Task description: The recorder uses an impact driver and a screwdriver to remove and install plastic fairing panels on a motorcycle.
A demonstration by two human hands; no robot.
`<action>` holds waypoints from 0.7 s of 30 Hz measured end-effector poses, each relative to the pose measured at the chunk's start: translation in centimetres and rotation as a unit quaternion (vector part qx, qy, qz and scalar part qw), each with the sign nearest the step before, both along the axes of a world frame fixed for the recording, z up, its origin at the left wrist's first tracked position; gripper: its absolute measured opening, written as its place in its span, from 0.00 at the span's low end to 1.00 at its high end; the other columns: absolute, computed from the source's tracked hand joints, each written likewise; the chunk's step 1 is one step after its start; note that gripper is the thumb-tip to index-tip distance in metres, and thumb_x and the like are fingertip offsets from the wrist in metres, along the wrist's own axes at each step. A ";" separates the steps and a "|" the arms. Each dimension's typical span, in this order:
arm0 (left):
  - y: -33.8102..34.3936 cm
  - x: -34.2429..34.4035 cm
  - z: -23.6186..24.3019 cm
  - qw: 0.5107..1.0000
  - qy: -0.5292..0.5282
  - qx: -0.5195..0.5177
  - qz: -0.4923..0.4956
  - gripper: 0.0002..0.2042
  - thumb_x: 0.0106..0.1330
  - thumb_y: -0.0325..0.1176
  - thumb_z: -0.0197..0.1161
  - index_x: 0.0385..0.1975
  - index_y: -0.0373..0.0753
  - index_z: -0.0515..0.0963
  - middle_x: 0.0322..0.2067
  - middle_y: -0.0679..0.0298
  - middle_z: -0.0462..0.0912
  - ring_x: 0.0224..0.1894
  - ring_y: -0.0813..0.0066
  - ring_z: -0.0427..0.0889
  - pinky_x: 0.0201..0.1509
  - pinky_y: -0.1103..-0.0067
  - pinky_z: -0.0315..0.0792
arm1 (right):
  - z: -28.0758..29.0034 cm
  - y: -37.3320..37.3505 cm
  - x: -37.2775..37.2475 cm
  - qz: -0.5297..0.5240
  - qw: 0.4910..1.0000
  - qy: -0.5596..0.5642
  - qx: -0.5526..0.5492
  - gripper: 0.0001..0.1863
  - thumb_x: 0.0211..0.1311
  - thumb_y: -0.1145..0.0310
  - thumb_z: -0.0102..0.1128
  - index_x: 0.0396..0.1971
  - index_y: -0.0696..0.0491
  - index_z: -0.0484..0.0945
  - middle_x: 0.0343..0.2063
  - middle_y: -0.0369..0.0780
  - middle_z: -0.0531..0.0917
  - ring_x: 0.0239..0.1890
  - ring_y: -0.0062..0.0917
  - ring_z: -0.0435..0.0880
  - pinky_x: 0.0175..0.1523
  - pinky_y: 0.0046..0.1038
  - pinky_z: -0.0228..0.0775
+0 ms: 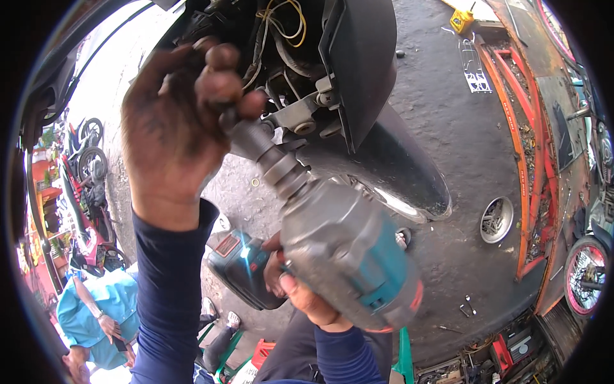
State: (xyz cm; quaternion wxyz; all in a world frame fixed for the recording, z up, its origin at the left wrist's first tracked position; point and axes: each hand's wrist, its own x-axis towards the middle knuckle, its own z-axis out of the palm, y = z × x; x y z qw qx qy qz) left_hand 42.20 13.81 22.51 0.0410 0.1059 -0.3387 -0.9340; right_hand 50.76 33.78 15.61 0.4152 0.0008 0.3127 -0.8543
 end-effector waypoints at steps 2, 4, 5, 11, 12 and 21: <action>-0.8 1.7 0.3 0.999 0.005 0.029 -0.013 0.15 0.68 0.35 0.45 0.42 0.28 0.70 0.39 0.56 0.73 0.36 0.67 0.78 0.45 0.58 0.75 | -2.0 0.2 2.0 0.022 1.000 0.008 0.003 0.30 0.55 0.55 0.65 0.46 0.62 0.65 0.17 0.35 0.68 0.20 0.22 0.68 0.29 0.27 0.65; -1.4 2.8 0.4 0.996 0.028 0.082 -0.024 0.18 0.69 0.36 0.42 0.46 0.26 0.68 0.46 0.53 0.68 0.44 0.65 0.71 0.50 0.55 0.72 | -3.5 -0.2 3.9 0.014 1.000 0.004 -0.015 0.30 0.55 0.54 0.64 0.46 0.62 0.65 0.18 0.34 0.68 0.21 0.21 0.68 0.30 0.27 0.64; -1.4 3.2 0.3 0.996 0.023 0.080 -0.027 0.18 0.69 0.36 0.42 0.46 0.26 0.68 0.46 0.53 0.68 0.44 0.65 0.71 0.50 0.55 0.72 | -3.5 -0.7 4.2 0.007 1.000 0.003 -0.029 0.30 0.55 0.54 0.64 0.46 0.62 0.65 0.19 0.34 0.68 0.22 0.20 0.68 0.30 0.26 0.64; -0.4 4.0 -0.3 0.978 -0.095 -0.092 0.158 0.19 0.72 0.39 0.41 0.42 0.25 0.68 0.38 0.57 0.68 0.43 0.65 0.68 0.42 0.70 0.70 | -0.9 -3.6 3.7 0.037 0.993 -0.088 -0.075 0.28 0.58 0.54 0.62 0.46 0.61 0.66 0.20 0.34 0.69 0.24 0.18 0.67 0.32 0.22 0.62; 0.0 4.0 -0.4 0.957 -0.133 -0.166 0.199 0.20 0.73 0.39 0.43 0.45 0.25 0.72 0.30 0.62 0.69 0.33 0.74 0.69 0.33 0.79 0.68 | -0.6 -4.2 3.6 0.023 0.993 -0.076 -0.085 0.27 0.59 0.54 0.62 0.46 0.61 0.66 0.21 0.34 0.69 0.24 0.17 0.67 0.32 0.22 0.62; -5.0 1.7 3.0 0.779 -0.220 -0.579 0.097 0.11 0.67 0.35 0.59 0.39 0.33 0.80 0.14 0.76 0.64 0.12 0.93 0.56 0.14 0.90 0.46 | -1.5 -12.6 4.6 -0.092 0.963 0.248 0.058 0.24 0.55 0.58 0.62 0.50 0.53 0.70 0.36 0.36 0.80 0.38 0.24 0.77 0.46 0.28 0.67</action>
